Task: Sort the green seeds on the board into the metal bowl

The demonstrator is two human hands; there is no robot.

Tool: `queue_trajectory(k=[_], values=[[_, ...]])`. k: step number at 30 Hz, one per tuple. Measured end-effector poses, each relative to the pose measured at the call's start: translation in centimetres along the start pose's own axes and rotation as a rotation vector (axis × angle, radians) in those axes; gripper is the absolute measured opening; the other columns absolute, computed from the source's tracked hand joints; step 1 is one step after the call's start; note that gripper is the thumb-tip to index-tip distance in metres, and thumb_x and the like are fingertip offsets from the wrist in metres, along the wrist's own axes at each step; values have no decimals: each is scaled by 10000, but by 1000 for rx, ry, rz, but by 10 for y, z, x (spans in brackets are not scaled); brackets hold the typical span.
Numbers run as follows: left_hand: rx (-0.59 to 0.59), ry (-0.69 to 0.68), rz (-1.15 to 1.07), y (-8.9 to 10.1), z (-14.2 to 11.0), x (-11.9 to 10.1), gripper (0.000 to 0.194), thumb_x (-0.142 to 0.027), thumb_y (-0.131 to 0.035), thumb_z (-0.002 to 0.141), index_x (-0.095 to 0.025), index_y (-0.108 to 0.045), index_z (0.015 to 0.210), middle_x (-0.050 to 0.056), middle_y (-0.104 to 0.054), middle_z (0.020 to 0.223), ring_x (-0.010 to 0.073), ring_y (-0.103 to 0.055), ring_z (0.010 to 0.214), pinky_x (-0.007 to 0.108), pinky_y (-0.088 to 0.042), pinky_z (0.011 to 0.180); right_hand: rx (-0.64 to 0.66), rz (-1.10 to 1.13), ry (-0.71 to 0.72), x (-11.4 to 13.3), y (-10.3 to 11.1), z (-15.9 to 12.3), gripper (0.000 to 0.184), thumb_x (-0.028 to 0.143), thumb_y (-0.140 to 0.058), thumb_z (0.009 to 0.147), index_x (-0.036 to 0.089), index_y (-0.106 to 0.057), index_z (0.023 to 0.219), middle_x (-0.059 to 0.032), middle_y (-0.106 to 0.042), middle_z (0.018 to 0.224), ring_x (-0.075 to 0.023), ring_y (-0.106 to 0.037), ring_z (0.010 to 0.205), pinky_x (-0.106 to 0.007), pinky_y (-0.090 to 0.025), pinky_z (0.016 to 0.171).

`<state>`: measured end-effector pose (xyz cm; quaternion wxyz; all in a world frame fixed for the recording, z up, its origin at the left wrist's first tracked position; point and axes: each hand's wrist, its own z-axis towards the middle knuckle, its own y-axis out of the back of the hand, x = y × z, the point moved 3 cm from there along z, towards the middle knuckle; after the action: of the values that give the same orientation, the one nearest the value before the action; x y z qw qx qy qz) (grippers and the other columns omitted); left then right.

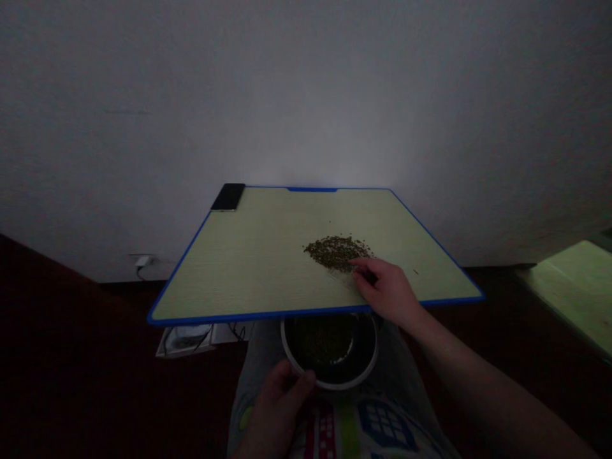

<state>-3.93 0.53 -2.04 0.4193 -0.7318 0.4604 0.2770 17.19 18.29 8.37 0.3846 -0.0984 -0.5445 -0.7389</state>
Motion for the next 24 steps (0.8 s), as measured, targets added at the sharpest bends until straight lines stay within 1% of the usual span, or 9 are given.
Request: queue_trajectory(k=[3,6,9,13,18,21,24], values=[[33,2,-39,-2,0,0,497,-610,-958,672,-208,-841,940,92,-883,910,323,-814,926,429,-617,903,-36,-53,37,1,-2,3,314,258,-588,896,234,-822,1105,-85,-830,929,-248,-762,800,-407,-626,779],[53,6,-38,-2,-1,-3,505,-598,-957,685,-199,-847,974,106,-888,923,332,-822,938,444,-621,937,-43,-83,49,0,0,4,323,259,-575,906,212,-822,1109,-105,-835,965,-260,-775,842,-418,-635,802],[58,16,-34,-2,-1,-6,483,-606,-955,688,-208,-841,938,82,-887,897,299,-819,891,414,-619,919,-46,-100,46,-3,3,4,324,257,-575,903,200,-821,1105,-109,-835,955,-266,-778,847,-422,-637,807],[64,13,-31,-1,-1,-5,462,-603,-949,702,-215,-835,923,61,-887,886,277,-810,897,379,-609,889,-60,-109,34,-6,3,8,319,269,-582,900,206,-824,1098,-110,-836,971,-277,-778,857,-443,-639,824],[73,-2,-18,0,-2,-5,449,-591,-938,729,-207,-839,940,59,-882,882,271,-808,910,352,-601,865,-32,-87,24,-8,-4,19,330,256,-586,909,204,-823,1132,-113,-839,985,-277,-784,871,-448,-643,844],[82,9,-22,1,-2,-4,453,-585,-939,730,-206,-842,958,58,-881,895,273,-805,929,355,-598,890,-3,-79,29,-7,-9,27,320,237,-604,908,216,-823,1140,-110,-843,1036,-281,-791,918,-459,-644,879],[60,4,-17,3,-1,0,460,-601,-949,704,-204,-838,907,46,-863,860,259,-789,872,361,-599,875,32,-71,49,-5,-12,32,315,215,-614,908,224,-823,1144,-103,-845,1078,-279,-794,955,-465,-641,906]])
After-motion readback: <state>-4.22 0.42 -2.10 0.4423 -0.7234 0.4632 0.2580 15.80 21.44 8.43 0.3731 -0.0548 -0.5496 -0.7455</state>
